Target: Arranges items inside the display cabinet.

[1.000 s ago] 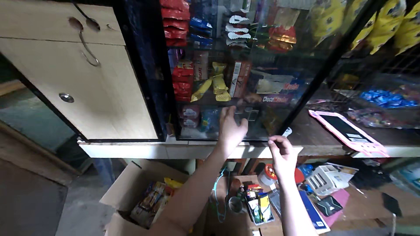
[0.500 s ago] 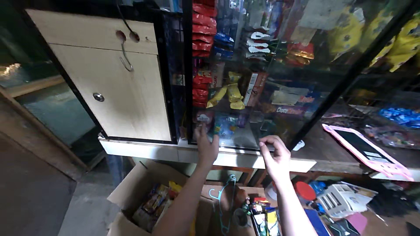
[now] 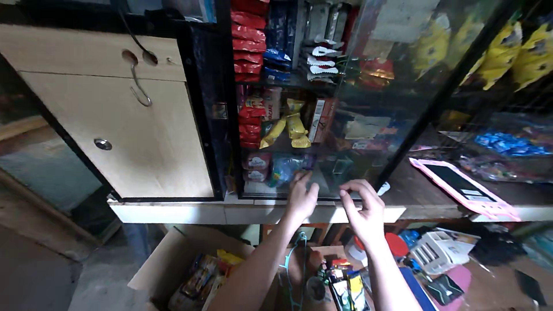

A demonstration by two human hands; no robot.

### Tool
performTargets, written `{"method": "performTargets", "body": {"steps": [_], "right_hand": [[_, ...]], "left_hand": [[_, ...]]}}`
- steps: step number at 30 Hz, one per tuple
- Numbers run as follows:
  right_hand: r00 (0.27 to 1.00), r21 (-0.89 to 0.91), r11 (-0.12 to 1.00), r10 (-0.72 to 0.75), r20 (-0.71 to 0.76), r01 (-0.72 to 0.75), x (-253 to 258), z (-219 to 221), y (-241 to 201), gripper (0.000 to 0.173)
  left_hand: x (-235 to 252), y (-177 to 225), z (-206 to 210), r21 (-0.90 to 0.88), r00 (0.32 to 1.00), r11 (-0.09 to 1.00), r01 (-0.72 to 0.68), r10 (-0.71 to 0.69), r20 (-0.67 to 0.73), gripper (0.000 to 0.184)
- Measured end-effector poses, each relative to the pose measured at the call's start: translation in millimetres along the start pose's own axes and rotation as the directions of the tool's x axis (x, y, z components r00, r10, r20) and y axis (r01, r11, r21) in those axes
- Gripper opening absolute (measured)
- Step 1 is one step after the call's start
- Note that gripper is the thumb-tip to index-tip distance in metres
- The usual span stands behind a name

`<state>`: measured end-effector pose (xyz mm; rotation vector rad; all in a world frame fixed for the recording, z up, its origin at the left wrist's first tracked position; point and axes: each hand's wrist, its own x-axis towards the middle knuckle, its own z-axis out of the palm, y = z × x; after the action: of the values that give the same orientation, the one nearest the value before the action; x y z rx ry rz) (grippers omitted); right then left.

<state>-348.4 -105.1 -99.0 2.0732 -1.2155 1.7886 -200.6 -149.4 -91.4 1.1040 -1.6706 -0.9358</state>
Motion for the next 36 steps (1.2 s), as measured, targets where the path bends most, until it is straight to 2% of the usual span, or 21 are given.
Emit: {"method": "performTargets", "body": {"steps": [4,5,7,9,10,11,12,14,16,17,22,26,29,32,36], "right_hand": [[1.0,0.001,1.0,-0.02,-0.005,0.02,3,3,-1,0.026],[1.0,0.002,1.0,-0.031,-0.001,0.031,4,4,-2,0.026],[0.998,0.0,0.998,-0.057,0.008,0.057,8,5,-5,0.026],[0.997,0.004,0.997,-0.072,0.003,0.072,9,6,-9,0.025],[0.997,0.008,0.997,-0.076,-0.002,0.076,9,6,-10,0.025],[0.997,0.01,0.997,-0.081,-0.005,0.081,10,7,-12,0.025],[0.996,0.012,0.996,-0.086,-0.005,0.086,12,7,-14,0.024],[0.995,0.013,0.995,-0.103,0.001,0.103,15,7,-18,0.024],[0.992,-0.007,0.993,-0.116,0.039,0.117,20,10,-23,0.022],[0.99,-0.029,0.992,-0.118,0.077,0.12,23,12,-27,0.021],[0.934,-0.181,0.978,-0.032,0.356,0.103,51,37,-48,0.024],[0.84,-0.326,0.944,0.133,0.526,0.054,83,66,-56,0.046],[0.794,-0.447,0.894,0.256,0.551,0.022,100,89,-52,0.053],[0.81,-0.491,0.871,0.276,0.518,0.018,111,106,-42,0.046],[0.738,-0.528,0.846,0.404,0.54,-0.077,129,121,-37,0.045]], "left_hand": [[-2,1,-17,0.034,0.994,0.997,-0.069,0.065,0.088,0.043],[-4,5,-24,0.066,0.992,0.99,-0.121,0.118,0.046,0.039],[-2,21,-40,0.176,0.957,0.955,-0.238,0.261,-0.123,0.029],[14,39,-62,0.347,0.871,0.875,-0.337,0.43,-0.237,0.026],[29,50,-72,0.42,0.831,0.831,-0.365,0.495,-0.255,0.025],[45,62,-81,0.474,0.83,0.804,-0.359,0.507,-0.232,0.025],[62,76,-89,0.515,0.871,0.795,-0.32,0.461,-0.171,0.027],[98,97,-96,0.605,0.966,0.774,-0.19,0.258,-0.028,0.027],[127,109,-95,0.679,0.996,0.729,-0.087,0.077,0.045,0.026],[136,112,-93,0.709,0.998,0.702,-0.064,0.029,0.061,0.027],[163,112,-88,0.789,0.998,0.613,-0.039,-0.017,0.062,0.038],[167,116,-85,0.856,0.989,0.517,-0.01,-0.118,0.084,0.041],[173,112,-86,0.861,0.986,0.509,0.008,-0.146,0.077,0.04],[176,109,-88,0.88,0.984,0.475,0.025,-0.168,0.063,0.042],[174,108,-91,0.908,0.977,0.419,0.011,-0.199,0.08,0.039]]}}
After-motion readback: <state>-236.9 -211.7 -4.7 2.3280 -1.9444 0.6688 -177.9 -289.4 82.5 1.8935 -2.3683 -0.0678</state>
